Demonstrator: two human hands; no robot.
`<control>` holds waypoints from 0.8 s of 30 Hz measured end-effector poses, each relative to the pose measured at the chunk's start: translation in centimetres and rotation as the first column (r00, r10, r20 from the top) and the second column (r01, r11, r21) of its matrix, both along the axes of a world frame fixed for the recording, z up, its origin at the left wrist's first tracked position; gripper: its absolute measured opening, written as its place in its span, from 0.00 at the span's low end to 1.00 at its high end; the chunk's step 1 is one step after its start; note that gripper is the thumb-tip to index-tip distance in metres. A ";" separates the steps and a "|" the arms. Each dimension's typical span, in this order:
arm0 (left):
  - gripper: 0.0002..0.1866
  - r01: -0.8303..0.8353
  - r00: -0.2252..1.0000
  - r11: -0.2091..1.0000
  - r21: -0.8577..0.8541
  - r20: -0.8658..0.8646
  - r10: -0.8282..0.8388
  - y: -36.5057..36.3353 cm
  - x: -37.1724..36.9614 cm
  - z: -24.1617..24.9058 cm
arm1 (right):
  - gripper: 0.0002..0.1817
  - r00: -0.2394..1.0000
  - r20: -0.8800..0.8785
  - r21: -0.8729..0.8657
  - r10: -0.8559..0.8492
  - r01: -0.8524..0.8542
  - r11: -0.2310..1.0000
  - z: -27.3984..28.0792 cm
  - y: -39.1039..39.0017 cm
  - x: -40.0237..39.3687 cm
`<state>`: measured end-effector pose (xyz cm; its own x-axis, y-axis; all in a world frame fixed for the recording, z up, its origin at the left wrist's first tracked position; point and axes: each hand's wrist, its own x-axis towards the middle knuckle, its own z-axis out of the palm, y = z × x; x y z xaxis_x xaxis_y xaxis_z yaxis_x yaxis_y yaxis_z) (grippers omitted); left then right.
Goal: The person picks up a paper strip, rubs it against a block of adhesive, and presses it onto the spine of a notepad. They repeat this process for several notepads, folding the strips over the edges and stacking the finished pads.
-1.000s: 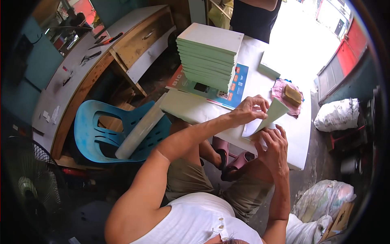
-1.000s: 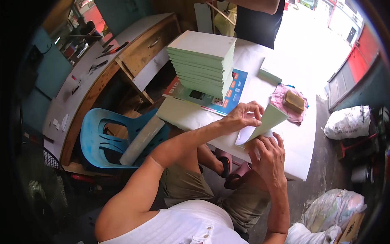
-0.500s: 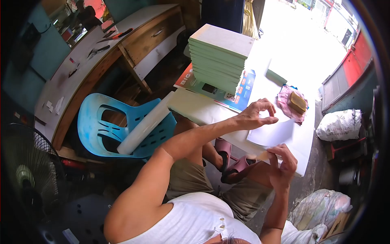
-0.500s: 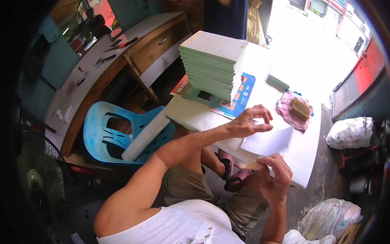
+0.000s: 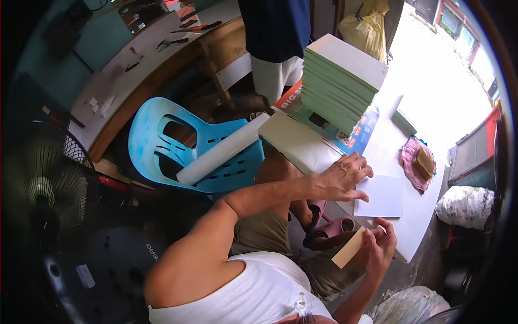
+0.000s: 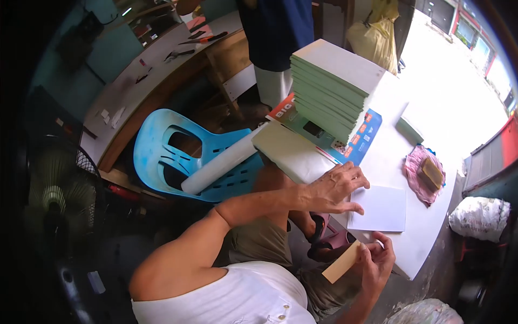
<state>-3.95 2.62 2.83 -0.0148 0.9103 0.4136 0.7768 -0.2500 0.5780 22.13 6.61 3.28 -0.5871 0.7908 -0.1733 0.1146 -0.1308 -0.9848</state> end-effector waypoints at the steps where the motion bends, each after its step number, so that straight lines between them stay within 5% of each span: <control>1: 0.32 -0.001 1.000 1.000 -0.008 0.003 0.001 -0.9 -0.2 0.0 | 0.25 1.000 0.007 0.020 -0.015 0.015 1.000 0.0 0.3 0.0; 11: 0.28 -0.145 0.973 0.983 0.110 -0.162 0.162 -4.4 2.5 -1.4 | 0.23 0.942 0.329 0.349 0.064 -0.184 0.919 3.2 4.1 1.1; 19: 0.31 -0.171 0.966 0.962 0.211 -0.154 0.205 -3.1 4.7 -1.2 | 0.12 0.962 0.271 0.539 -0.040 -0.117 0.834 6.8 4.7 1.3; 21: 0.31 -0.155 0.985 0.958 0.242 -0.041 0.170 -2.7 4.7 -0.4 | 0.09 0.972 0.237 0.534 0.007 -0.136 0.834 7.0 4.6 1.0; 24: 0.29 0.071 0.896 0.962 0.264 0.406 -0.178 -1.9 4.0 1.0 | 0.08 0.980 0.167 0.619 0.104 -0.187 0.763 7.3 3.6 -0.5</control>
<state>0.07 0.69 3.84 -0.1295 0.7923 0.5962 0.4256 -0.4987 0.7551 21.65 10.25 10.62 -0.7122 0.6528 0.2581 0.1988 0.5403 -0.8177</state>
